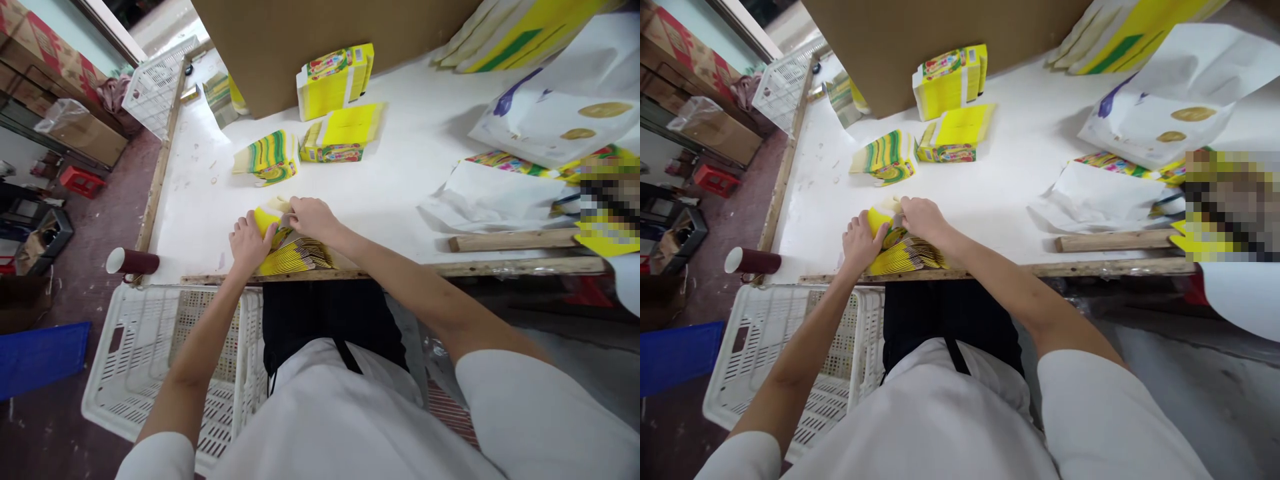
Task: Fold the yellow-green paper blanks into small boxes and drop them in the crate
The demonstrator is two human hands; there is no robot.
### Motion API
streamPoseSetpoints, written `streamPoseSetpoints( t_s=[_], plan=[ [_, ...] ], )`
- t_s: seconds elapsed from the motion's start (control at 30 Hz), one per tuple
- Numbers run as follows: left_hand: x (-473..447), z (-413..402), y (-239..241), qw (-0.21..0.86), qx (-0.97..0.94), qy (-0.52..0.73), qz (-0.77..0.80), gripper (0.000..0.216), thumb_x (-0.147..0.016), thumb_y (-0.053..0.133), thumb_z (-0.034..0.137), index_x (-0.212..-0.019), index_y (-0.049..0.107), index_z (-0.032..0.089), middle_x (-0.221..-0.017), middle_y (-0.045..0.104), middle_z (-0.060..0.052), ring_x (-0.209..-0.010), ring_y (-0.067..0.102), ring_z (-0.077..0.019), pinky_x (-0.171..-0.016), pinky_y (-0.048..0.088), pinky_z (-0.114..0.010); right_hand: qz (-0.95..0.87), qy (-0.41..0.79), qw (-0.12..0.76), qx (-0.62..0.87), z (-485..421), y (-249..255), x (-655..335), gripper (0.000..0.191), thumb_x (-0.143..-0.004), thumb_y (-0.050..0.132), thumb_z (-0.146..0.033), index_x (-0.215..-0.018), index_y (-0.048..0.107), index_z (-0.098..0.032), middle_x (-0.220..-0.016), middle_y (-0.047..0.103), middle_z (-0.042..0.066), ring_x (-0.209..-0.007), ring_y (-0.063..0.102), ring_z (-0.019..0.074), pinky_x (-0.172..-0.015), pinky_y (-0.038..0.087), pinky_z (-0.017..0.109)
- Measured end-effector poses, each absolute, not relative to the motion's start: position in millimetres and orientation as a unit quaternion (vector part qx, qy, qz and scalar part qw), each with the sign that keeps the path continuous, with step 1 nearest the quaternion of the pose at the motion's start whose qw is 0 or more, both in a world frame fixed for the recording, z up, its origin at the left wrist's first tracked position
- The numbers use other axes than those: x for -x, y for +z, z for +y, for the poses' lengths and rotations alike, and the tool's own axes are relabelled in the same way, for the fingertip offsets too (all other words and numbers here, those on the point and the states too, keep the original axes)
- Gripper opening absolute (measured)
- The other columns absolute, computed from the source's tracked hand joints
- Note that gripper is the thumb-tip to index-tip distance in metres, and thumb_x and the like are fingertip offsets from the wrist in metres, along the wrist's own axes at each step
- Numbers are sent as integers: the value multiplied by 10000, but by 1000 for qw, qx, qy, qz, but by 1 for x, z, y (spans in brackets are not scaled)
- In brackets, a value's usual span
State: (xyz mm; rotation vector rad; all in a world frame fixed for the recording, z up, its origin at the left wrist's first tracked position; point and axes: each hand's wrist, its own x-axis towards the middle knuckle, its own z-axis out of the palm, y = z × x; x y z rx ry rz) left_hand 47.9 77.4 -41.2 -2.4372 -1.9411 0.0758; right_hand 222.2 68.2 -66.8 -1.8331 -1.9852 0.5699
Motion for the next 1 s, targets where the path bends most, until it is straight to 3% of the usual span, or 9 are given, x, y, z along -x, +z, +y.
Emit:
streamPoseSetpoints(
  t_s=[0.13,0.33,0.5,0.63,0.8,0.87,1.0],
  plan=[
    [-49,77,-41,23,782,36,-622,675,-970,274,593,-1423,391,107,-1275,578,-220,-1191,537,-364,-958,429,-460,-674,238,169,679,71,-60,-205,298,-922,479,-220,-1077,705,-105,-1091,736,188,-1014,673,275,-824,471,324],
    [-49,76,-42,32,783,38,-621,659,-980,272,574,-1415,403,96,-1261,584,-223,-1183,548,-357,-941,441,-449,-664,308,141,666,63,-46,-191,315,-908,567,-341,-1024,755,-117,-972,781,139,-891,716,223,-715,492,253],
    [-49,77,-40,20,778,30,-627,634,-981,269,567,-1414,407,125,-1286,583,-213,-1205,543,-353,-954,441,-455,-666,281,162,672,60,-45,-205,300,-888,569,-278,-1030,754,-88,-1077,756,195,-1023,693,288,-834,494,324],
    [-51,78,-36,-8,764,32,-644,630,-968,299,574,-1414,404,140,-1316,572,-209,-1230,533,-354,-969,439,-471,-703,288,171,627,57,-44,-239,324,-847,523,-99,-1073,751,-140,-1118,762,114,-1055,678,231,-906,466,302],
    [-52,79,-35,-23,759,35,-650,631,-962,336,571,-1418,396,139,-1323,565,-197,-1236,526,-353,-987,437,-482,-767,424,85,474,55,-40,-277,206,-764,705,-151,-925,806,-231,-907,801,-3,-828,707,162,-747,493,230],
    [-52,79,-37,-11,762,34,-646,632,-966,332,570,-1416,401,131,-1311,568,-200,-1229,531,-354,-984,440,-484,-766,418,124,472,58,-43,-278,251,-828,668,-193,-1047,784,-231,-966,793,17,-857,698,165,-776,487,247],
    [-52,77,-39,9,765,38,-643,637,-973,314,566,-1419,398,120,-1298,570,-211,-1215,540,-350,-973,445,-475,-745,247,213,582,67,-58,-259,385,-896,586,-177,-1266,679,-236,-1151,707,95,-931,658,198,-787,453,297]
  ],
)
